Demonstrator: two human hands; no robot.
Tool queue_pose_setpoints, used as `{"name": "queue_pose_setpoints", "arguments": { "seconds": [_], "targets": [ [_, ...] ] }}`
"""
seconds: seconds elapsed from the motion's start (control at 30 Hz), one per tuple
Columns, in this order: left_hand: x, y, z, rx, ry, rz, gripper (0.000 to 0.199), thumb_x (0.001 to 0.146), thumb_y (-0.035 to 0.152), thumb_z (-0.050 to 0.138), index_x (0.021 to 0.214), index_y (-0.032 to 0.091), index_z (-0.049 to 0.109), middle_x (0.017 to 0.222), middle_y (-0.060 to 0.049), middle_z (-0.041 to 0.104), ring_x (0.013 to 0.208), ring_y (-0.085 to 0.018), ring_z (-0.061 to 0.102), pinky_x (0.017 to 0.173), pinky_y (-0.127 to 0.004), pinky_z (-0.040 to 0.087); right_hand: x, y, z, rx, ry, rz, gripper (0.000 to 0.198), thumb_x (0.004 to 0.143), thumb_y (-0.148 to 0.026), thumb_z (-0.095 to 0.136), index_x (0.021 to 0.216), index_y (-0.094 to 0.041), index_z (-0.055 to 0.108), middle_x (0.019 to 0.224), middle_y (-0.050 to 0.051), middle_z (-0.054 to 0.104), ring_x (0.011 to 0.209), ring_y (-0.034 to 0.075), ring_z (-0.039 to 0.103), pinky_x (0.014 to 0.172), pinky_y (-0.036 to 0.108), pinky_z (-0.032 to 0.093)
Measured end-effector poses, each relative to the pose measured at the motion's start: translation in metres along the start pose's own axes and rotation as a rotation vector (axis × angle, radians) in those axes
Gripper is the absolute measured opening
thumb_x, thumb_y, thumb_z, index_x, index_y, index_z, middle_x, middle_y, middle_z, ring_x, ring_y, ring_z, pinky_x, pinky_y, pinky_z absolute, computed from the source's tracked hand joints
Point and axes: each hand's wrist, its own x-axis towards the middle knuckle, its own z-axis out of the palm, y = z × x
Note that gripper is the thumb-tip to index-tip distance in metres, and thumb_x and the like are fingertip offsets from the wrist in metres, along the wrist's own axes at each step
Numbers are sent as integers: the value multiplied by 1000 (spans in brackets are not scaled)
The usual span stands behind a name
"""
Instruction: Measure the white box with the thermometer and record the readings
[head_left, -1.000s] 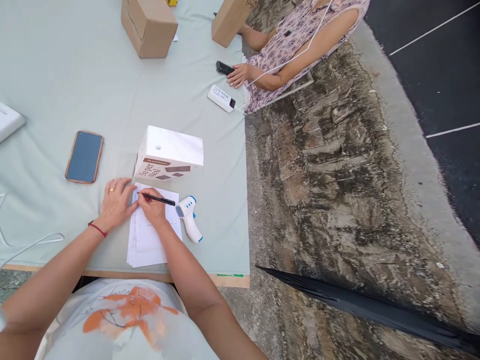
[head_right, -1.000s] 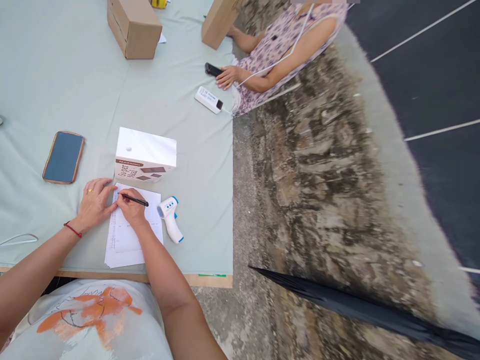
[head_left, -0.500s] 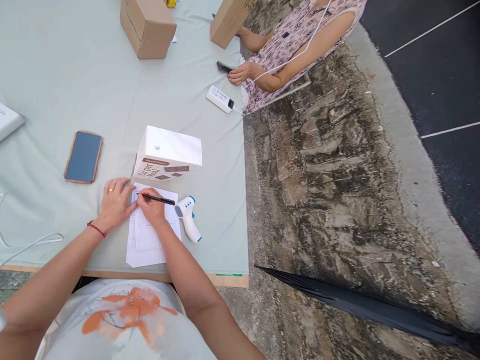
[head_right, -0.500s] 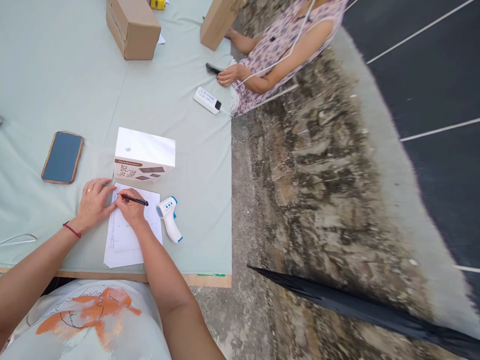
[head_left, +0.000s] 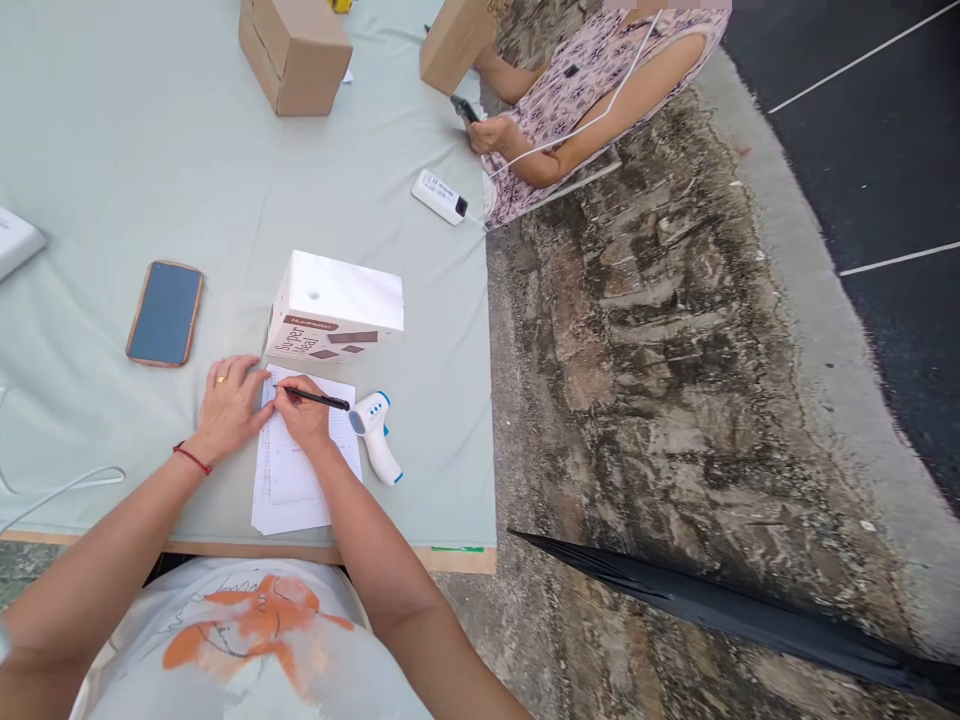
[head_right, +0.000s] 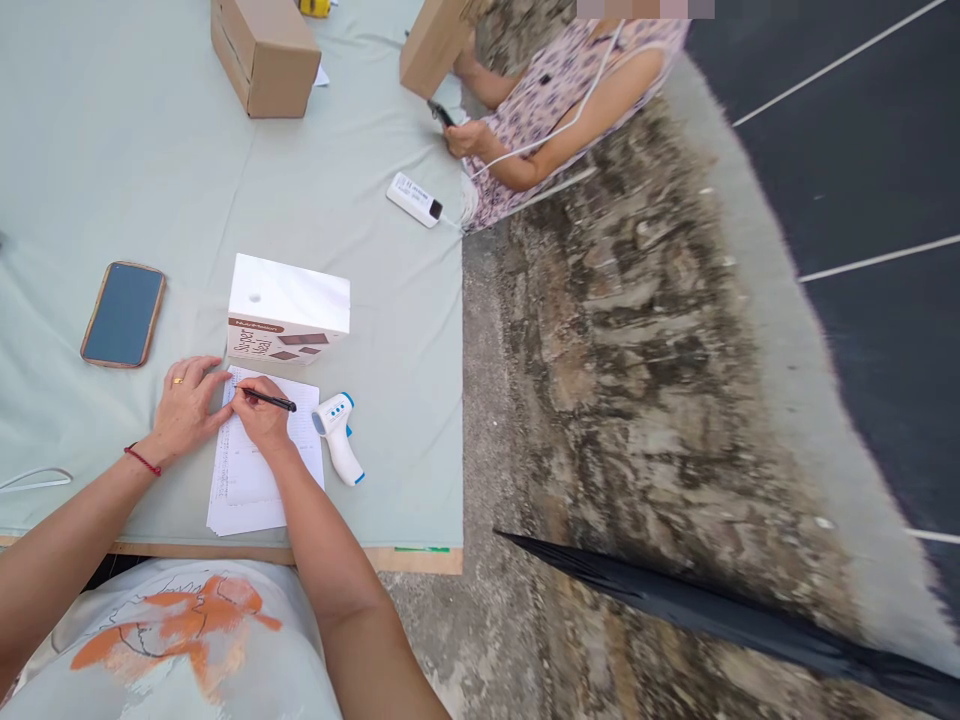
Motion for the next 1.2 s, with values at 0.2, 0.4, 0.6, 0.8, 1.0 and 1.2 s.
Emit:
{"name": "queue_pose_setpoints", "arguments": {
  "seconds": [0.2,0.4,0.6,0.8,1.0,1.2],
  "targets": [
    [-1,-1,0,16,8,21,33,91,35,55,117,15,63,132,-16,56,127,-32,47,114,-54,31,0,-1,0,-2,-5,-1,13,84,-28,53,79,-20,62,74,0,61,65,16,54,65,29,47],
    [0,-1,1,15,10,15,33,92,36,55,116,16,63,132,-16,56,126,-33,47,114,-54,32,0,0,0,-36,-18,49,14,83,-30,52,80,-20,62,75,1,61,66,16,54,67,29,49],
    [0,-1,0,13,5,10,32,92,36,55,116,16,62,132,-16,56,127,-33,47,113,-54,32,0,-2,0,4,16,59,15,83,-31,50,79,-20,61,74,1,60,65,16,54,65,29,48],
    [0,-2,1,-1,-11,1,33,91,35,55,117,16,62,133,-16,55,128,-33,46,114,-55,31,0,0,1,-42,11,86,14,82,-29,51,77,-20,60,74,1,60,66,16,54,65,29,48],
    [0,-2,1,10,8,18,33,92,36,54,117,15,62,132,-16,56,128,-33,47,114,-54,31,0,2,0,-50,27,39,15,83,-29,50,77,-20,60,73,1,59,65,16,53,65,30,48],
    [0,-2,1,12,1,11,32,92,36,55,116,16,63,132,-16,56,127,-33,47,113,-54,32,-1,2,-1,-46,-7,81,14,82,-30,51,79,-21,61,75,1,61,68,17,55,67,30,49]
  ]
}}
